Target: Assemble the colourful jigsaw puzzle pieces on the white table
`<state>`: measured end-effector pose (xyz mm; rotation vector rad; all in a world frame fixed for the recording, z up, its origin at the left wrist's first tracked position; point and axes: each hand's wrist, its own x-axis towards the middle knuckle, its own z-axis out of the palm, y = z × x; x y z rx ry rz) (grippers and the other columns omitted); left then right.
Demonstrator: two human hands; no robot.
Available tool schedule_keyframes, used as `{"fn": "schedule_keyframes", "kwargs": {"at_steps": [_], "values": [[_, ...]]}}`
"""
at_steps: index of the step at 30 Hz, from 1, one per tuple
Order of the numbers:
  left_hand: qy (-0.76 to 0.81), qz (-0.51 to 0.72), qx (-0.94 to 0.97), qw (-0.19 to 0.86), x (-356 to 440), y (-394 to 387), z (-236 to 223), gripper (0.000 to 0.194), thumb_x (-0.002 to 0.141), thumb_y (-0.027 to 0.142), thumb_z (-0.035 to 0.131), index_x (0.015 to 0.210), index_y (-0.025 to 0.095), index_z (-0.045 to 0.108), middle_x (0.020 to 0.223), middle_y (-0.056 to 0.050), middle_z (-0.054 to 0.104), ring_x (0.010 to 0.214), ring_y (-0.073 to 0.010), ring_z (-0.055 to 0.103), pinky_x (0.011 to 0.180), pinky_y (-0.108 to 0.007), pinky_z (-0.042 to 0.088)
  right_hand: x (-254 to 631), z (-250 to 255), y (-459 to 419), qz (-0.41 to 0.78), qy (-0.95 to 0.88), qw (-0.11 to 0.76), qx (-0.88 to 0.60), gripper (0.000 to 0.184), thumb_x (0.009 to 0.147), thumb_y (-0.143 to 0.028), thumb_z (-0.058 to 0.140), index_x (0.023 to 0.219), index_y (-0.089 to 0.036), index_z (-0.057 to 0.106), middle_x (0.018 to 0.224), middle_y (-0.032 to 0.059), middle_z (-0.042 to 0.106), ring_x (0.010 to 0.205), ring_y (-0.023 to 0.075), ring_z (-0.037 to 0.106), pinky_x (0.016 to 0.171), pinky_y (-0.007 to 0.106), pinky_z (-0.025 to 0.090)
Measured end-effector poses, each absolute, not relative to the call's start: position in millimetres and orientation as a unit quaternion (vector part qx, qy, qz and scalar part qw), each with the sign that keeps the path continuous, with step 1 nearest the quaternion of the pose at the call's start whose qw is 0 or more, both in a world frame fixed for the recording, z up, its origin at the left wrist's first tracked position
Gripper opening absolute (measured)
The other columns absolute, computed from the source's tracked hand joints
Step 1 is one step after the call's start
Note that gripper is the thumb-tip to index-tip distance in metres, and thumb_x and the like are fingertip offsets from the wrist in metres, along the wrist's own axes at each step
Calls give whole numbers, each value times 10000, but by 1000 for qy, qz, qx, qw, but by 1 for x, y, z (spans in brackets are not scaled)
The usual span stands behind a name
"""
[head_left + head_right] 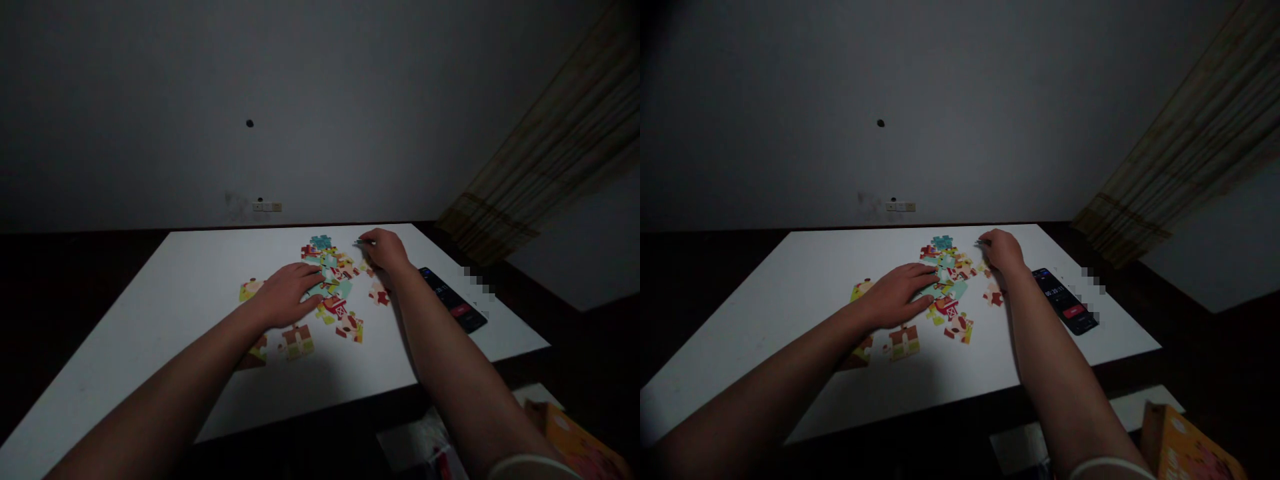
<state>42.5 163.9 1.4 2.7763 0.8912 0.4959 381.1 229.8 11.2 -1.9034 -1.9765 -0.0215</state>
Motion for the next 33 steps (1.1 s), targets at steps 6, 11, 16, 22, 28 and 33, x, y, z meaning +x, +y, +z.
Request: {"fn": "schedule_keyframes", "kwargs": {"at_steps": [6, 11, 16, 22, 28, 33], "values": [[292, 161, 937, 103, 46, 157, 6, 470, 1126, 468, 599, 1526, 240, 695, 1635, -129, 655, 1524, -351, 601, 1308, -571, 472, 360, 28, 221, 30, -723, 124, -679, 348, 970, -251, 698, 1258, -232, 892, 1351, 126, 837, 1265, 353, 774, 1059, 413, 599], [278, 168, 940, 102, 47, 154, 9, 477, 1125, 456, 588, 1502, 195, 720, 1609, -141, 671, 1494, -356, 616, 1311, -545, 464, 306, 30, 248, 49, -791, 151, -591, 435, 1088, -230, 595, 1482, -217, 779, 1531, 116, 755, 1422, 296, 703, 1216, 392, 517], [278, 195, 935, 103, 42, 156, 8, 437, 1103, 427, 624, 1469, 216, 736, 1560, -121, 701, 1451, -330, 644, 1286, -500, 490, 283, 12, 276, 53, -814, 102, -570, 525, 1045, -135, 645, 1564, -191, 709, 1614, 143, 689, 1488, 294, 660, 1252, 392, 491], [298, 192, 930, 97, 40, 155, 10, 433, 1087, 408, 638, 1453, 205, 750, 1560, -128, 703, 1449, -338, 648, 1285, -513, 497, 295, -2, 277, 41, -791, 134, -596, 459, 1020, -120, 671, 1466, -182, 761, 1438, 167, 794, 1358, 312, 734, 1167, 401, 541], [292, 196, 931, 93, 40, 159, 9, 407, 1083, 392, 637, 1428, 207, 749, 1545, -124, 709, 1447, -318, 649, 1288, -494, 497, 320, 6, 271, 30, -701, 222, -677, 390, 1159, -304, 515, 1482, -207, 711, 1400, 166, 801, 1265, 302, 757, 1023, 365, 556], [297, 196, 931, 86, 37, 162, 7, 369, 1074, 378, 649, 1398, 227, 742, 1544, -115, 712, 1447, -307, 648, 1281, -489, 503, 342, 13, 263, 33, -631, 160, -759, 397, 1145, -352, 511, 1363, -161, 783, 1346, 228, 793, 1253, 358, 729, 1001, 417, 549]]}}
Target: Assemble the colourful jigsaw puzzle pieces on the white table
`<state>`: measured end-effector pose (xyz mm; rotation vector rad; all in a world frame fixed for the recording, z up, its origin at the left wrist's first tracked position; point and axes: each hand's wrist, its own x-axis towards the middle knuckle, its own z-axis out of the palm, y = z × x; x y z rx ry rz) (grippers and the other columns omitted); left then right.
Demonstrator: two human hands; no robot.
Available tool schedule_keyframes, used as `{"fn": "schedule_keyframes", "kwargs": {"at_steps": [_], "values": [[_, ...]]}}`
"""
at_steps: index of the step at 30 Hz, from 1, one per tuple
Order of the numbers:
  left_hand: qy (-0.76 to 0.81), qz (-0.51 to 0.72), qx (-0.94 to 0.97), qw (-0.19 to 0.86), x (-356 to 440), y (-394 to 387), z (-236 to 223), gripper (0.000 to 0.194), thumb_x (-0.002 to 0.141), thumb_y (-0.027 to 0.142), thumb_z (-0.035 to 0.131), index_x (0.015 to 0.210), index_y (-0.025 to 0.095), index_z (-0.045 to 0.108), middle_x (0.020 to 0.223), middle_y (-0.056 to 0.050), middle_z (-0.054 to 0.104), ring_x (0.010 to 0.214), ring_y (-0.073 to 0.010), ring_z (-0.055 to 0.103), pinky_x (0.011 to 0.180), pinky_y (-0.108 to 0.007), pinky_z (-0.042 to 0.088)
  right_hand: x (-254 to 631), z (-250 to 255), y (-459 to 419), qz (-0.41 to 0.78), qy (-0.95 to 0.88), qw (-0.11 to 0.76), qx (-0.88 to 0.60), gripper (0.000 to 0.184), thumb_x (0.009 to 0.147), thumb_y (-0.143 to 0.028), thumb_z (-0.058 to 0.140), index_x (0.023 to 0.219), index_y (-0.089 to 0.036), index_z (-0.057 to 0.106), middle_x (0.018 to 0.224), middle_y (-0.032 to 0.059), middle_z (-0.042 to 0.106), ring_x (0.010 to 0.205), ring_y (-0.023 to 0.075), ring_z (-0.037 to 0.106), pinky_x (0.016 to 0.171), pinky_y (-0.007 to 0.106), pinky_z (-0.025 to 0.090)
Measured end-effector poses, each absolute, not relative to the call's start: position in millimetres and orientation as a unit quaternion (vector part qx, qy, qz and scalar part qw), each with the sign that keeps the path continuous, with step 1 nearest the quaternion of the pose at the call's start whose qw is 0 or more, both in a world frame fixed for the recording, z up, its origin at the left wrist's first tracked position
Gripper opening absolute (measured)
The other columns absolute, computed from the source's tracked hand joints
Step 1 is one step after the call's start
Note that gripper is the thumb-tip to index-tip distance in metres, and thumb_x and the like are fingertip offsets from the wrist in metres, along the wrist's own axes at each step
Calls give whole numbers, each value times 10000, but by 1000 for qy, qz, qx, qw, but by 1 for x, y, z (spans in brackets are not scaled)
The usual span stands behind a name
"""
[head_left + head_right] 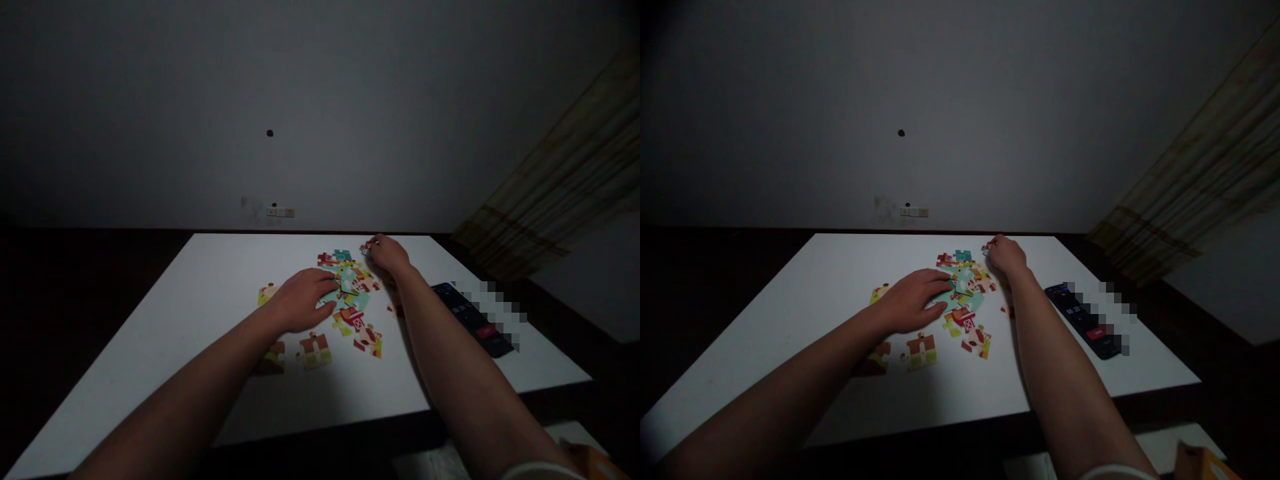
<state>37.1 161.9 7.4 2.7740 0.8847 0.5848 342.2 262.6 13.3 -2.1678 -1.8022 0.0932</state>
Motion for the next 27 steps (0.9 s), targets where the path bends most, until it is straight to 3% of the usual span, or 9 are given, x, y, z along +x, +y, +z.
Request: {"fn": "schedule_keyframes", "kwargs": {"at_steps": [5, 10, 15, 21, 27], "values": [[302, 201, 928, 81, 36, 164, 6, 370, 1072, 375, 640, 1396, 233, 747, 1527, -109, 719, 1442, -302, 652, 1279, -476, 508, 324, 11, 260, -26, -665, 131, -735, 425, 1110, -395, 582, 1428, -211, 797, 1548, 191, 688, 1463, 374, 576, 1192, 463, 473], [307, 201, 927, 78, 35, 165, 6, 392, 1055, 371, 649, 1425, 299, 756, 1531, -94, 721, 1434, -319, 667, 1259, -513, 540, 298, 10, 264, 2, -723, 80, -687, 578, 1050, -653, 662, 1357, -196, 839, 1478, 203, 725, 1422, 400, 600, 1165, 470, 508], [308, 205, 925, 92, 34, 165, 6, 387, 1060, 365, 647, 1426, 310, 758, 1531, -95, 724, 1422, -327, 677, 1240, -529, 556, 296, 6, 271, 42, -711, 78, -698, 483, 1019, -574, 751, 1280, -182, 859, 1401, 232, 760, 1374, 422, 639, 1165, 505, 514], [311, 195, 926, 87, 34, 166, 5, 389, 1089, 367, 623, 1428, 213, 737, 1547, -120, 707, 1433, -309, 658, 1273, -490, 516, 293, 6, 269, 63, -699, 80, -708, 389, 1042, -484, 735, 1312, -219, 830, 1420, 204, 760, 1364, 406, 645, 1134, 514, 526], [311, 186, 928, 91, 34, 166, 7, 378, 1095, 353, 614, 1423, 206, 729, 1536, -120, 706, 1436, -295, 648, 1273, -464, 506, 293, 12, 263, 43, -733, 76, -674, 506, 1027, -571, 743, 1412, -253, 822, 1471, 216, 725, 1403, 462, 597, 1154, 574, 506]]}}
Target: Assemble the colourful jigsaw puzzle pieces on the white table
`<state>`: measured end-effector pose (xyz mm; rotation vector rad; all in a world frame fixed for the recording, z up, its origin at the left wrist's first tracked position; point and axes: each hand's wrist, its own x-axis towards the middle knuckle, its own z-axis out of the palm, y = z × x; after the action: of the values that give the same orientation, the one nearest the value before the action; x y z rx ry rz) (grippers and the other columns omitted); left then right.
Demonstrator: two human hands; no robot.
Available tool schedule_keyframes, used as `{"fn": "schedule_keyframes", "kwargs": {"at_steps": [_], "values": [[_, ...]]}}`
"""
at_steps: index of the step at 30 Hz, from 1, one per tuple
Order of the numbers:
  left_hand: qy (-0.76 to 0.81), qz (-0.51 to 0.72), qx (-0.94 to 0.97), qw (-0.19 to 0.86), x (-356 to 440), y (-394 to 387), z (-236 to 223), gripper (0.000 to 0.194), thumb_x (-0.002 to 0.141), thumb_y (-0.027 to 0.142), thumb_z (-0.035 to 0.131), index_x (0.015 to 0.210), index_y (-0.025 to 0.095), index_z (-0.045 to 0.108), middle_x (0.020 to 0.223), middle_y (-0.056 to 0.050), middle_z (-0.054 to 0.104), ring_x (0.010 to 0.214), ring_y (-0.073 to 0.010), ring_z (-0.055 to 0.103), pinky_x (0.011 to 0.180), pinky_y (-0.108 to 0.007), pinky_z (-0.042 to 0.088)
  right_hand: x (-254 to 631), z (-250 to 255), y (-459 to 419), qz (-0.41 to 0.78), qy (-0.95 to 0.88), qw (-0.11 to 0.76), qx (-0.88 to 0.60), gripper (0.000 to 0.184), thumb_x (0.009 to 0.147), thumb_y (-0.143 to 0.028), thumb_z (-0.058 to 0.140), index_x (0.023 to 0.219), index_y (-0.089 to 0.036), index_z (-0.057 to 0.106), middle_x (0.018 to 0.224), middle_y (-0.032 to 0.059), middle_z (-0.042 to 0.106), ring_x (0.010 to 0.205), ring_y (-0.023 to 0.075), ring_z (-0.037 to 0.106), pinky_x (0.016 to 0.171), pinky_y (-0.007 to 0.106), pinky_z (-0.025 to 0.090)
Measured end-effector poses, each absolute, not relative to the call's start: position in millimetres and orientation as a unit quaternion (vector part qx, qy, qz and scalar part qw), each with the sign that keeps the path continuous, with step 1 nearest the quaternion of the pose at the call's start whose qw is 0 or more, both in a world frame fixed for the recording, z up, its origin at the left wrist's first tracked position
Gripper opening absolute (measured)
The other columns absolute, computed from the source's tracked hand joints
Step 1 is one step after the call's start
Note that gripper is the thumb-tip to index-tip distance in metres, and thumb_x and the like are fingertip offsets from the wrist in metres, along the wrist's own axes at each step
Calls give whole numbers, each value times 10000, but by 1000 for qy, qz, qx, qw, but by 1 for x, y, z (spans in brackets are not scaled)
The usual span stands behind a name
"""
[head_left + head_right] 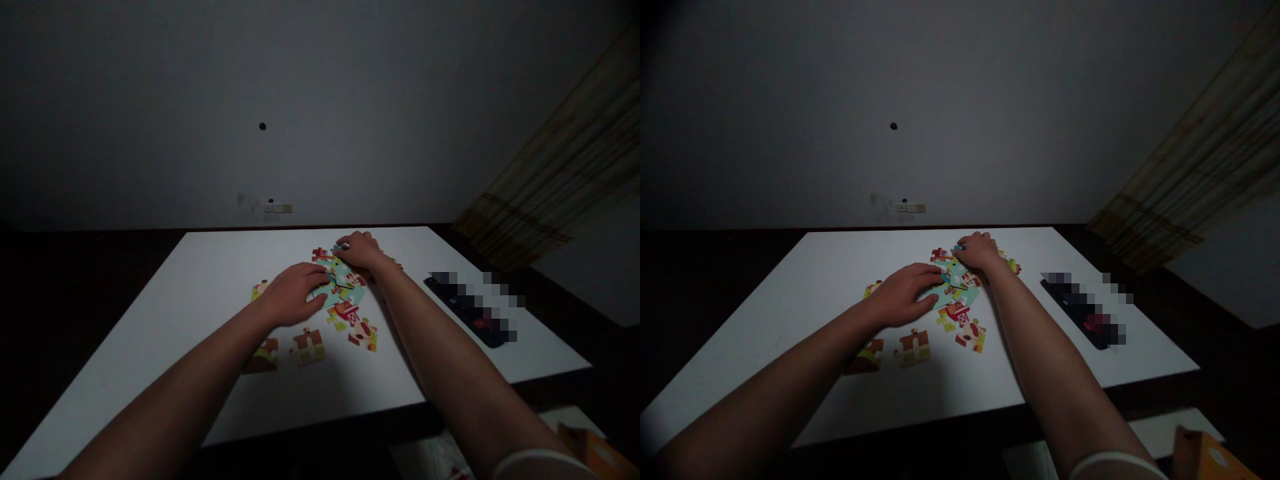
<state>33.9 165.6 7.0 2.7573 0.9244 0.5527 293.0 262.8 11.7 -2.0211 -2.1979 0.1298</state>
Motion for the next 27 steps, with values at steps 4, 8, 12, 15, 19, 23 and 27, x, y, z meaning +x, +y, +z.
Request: {"fn": "schedule_keyframes", "kwargs": {"at_steps": [4, 8, 12, 15, 19, 23, 27], "values": [[314, 181, 927, 93, 34, 166, 6, 400, 1096, 355, 609, 1445, 195, 720, 1555, -122, 697, 1449, -301, 639, 1277, -472, 500, 285, 13, 262, 58, -729, 76, -678, 415, 1049, -445, 723, 1409, -267, 826, 1465, 198, 718, 1403, 430, 608, 1149, 525, 513], [316, 181, 927, 94, 34, 166, 6, 401, 1094, 349, 607, 1447, 202, 730, 1559, -119, 700, 1455, -299, 639, 1285, -471, 494, 282, 10, 265, 74, -711, 88, -693, 388, 1024, -359, 747, 1376, -203, 791, 1448, 213, 730, 1354, 394, 646, 1102, 471, 528], [322, 178, 925, 95, 35, 165, 7, 404, 1091, 341, 604, 1441, 191, 739, 1564, -132, 700, 1462, -308, 640, 1283, -484, 500, 293, 9, 270, 93, -705, 204, -673, 241, 1056, -288, 673, 1257, -213, 783, 1271, 133, 820, 1141, 281, 734, 994, 369, 543], [325, 178, 924, 95, 35, 165, 7, 401, 1092, 352, 610, 1441, 202, 738, 1576, -133, 697, 1464, -313, 642, 1284, -498, 500, 303, 11, 269, 84, -740, 255, -617, 186, 1044, -259, 688, 1188, -215, 798, 1228, 92, 840, 1081, 233, 748, 960, 316, 532], [318, 176, 927, 88, 35, 166, 5, 413, 1097, 367, 605, 1454, 205, 734, 1575, -131, 700, 1472, -319, 641, 1293, -503, 495, 309, 24, 258, 100, -797, 168, -572, 162, 1007, -270, 752, 1127, -233, 855, 1148, 89, 863, 1034, 256, 771, 938, 329, 543], [321, 172, 927, 86, 35, 168, 4, 415, 1082, 382, 614, 1446, 228, 743, 1556, -125, 715, 1454, -327, 661, 1268, -529, 520, 309, 50, 238, 177, -815, 125, -537, 206, 1015, -329, 770, 1163, -237, 878, 1142, 87, 873, 1002, 261, 793, 941, 334, 576], [324, 179, 925, 88, 37, 167, 6, 406, 1064, 378, 622, 1436, 281, 750, 1539, -109, 732, 1418, -322, 692, 1226, -547, 554, 300, 65, 212, 225, -852, 57, -470, 482, 817, -347, 972, 1284, -297, 866, 1282, 53, 850, 1103, 284, 791, 983, 332, 597]]}}
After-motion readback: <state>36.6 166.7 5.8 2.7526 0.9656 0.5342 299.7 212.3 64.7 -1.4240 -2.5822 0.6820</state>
